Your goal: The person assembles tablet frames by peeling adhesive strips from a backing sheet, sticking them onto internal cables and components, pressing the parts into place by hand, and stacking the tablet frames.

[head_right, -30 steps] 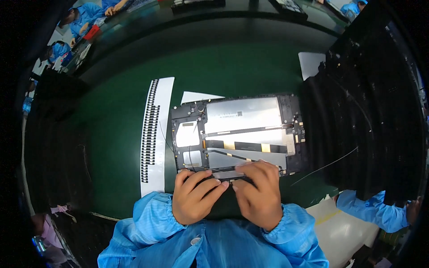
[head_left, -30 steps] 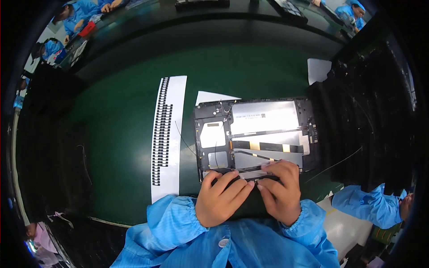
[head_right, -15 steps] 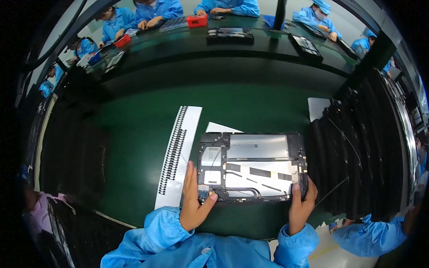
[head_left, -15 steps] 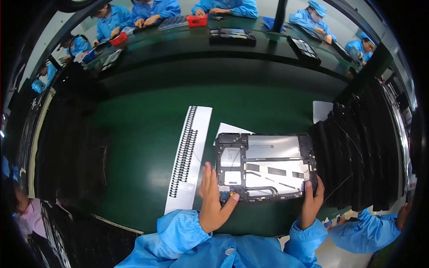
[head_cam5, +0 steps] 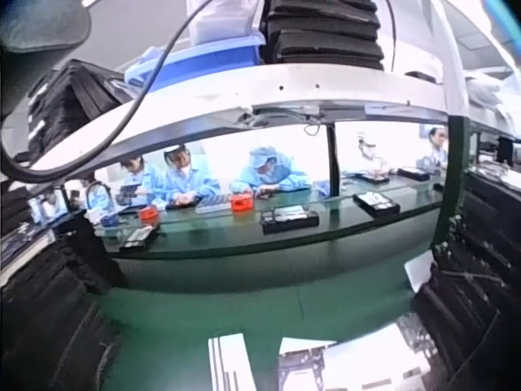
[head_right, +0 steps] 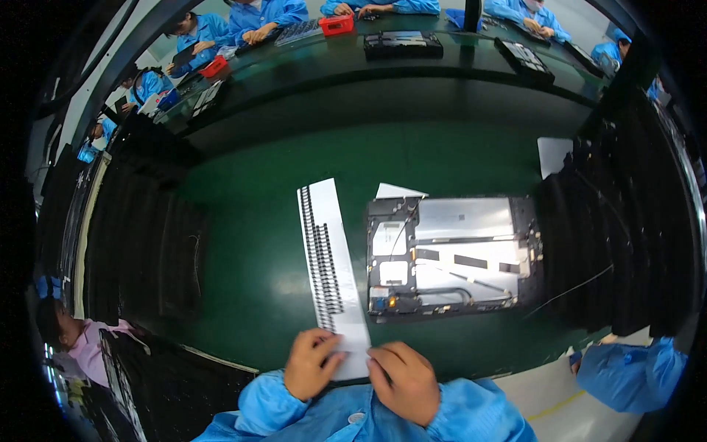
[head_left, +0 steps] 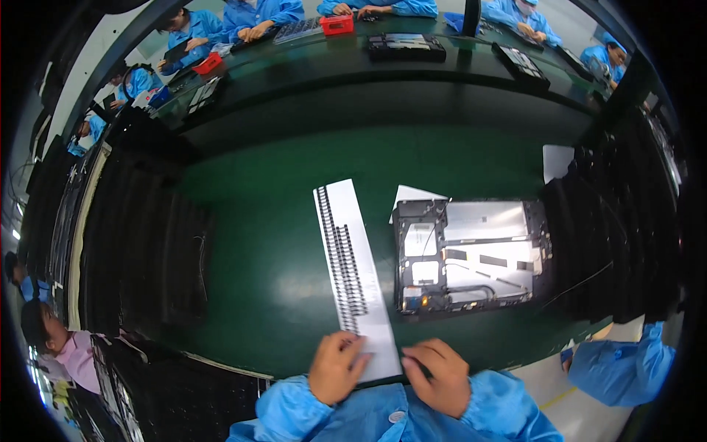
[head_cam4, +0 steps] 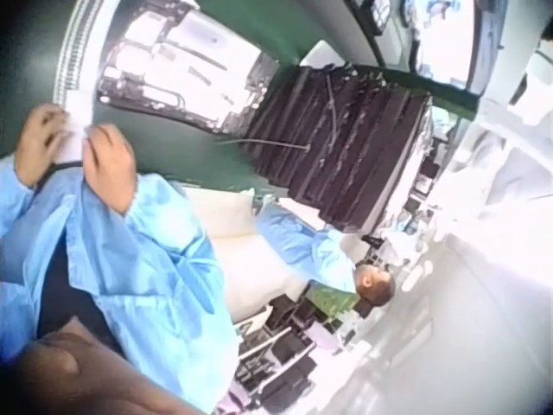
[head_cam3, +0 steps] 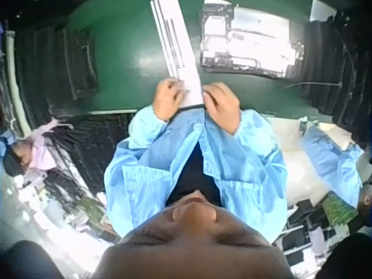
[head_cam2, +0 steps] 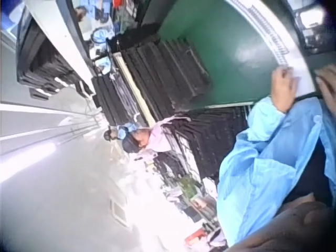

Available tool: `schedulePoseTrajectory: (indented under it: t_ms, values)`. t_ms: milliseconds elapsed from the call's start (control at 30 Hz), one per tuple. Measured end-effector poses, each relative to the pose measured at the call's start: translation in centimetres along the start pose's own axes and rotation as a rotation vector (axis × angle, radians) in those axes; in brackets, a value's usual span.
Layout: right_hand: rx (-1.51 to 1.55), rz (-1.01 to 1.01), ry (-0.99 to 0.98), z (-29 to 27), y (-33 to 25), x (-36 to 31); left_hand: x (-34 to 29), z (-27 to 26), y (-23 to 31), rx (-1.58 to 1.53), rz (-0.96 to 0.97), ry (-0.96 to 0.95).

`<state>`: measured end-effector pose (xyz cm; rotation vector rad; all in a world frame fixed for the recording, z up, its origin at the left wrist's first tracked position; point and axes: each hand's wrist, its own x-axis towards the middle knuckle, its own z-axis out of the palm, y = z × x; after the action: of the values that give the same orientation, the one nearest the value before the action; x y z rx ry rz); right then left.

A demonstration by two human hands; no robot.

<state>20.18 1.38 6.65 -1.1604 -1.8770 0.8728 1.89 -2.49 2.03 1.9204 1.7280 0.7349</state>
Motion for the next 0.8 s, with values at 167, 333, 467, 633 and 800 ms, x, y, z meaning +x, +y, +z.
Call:
schedulePoseTrajectory:
  t_ms: [167,333,467,633,800]
  values:
    - [-0.162,0.096,0.049,5.8,2.1,0.2,-0.4,-0.2,-0.4,-0.088,0.132,0.074]
    - [-0.452,0.028,0.163,8.8,2.9,1.0,2.7,0.0,-3.0,0.126,0.197,0.053]
    - [-0.543,0.02,0.144,9.5,2.9,1.2,2.8,0.2,-3.2,0.194,0.21,0.045]
    - [-0.455,0.034,0.152,9.8,3.0,1.4,2.9,0.1,-3.2,0.274,0.229,0.047]
    - [-0.206,-0.08,0.124,8.3,2.5,1.2,3.9,0.3,-2.5,0.311,0.205,-0.016]
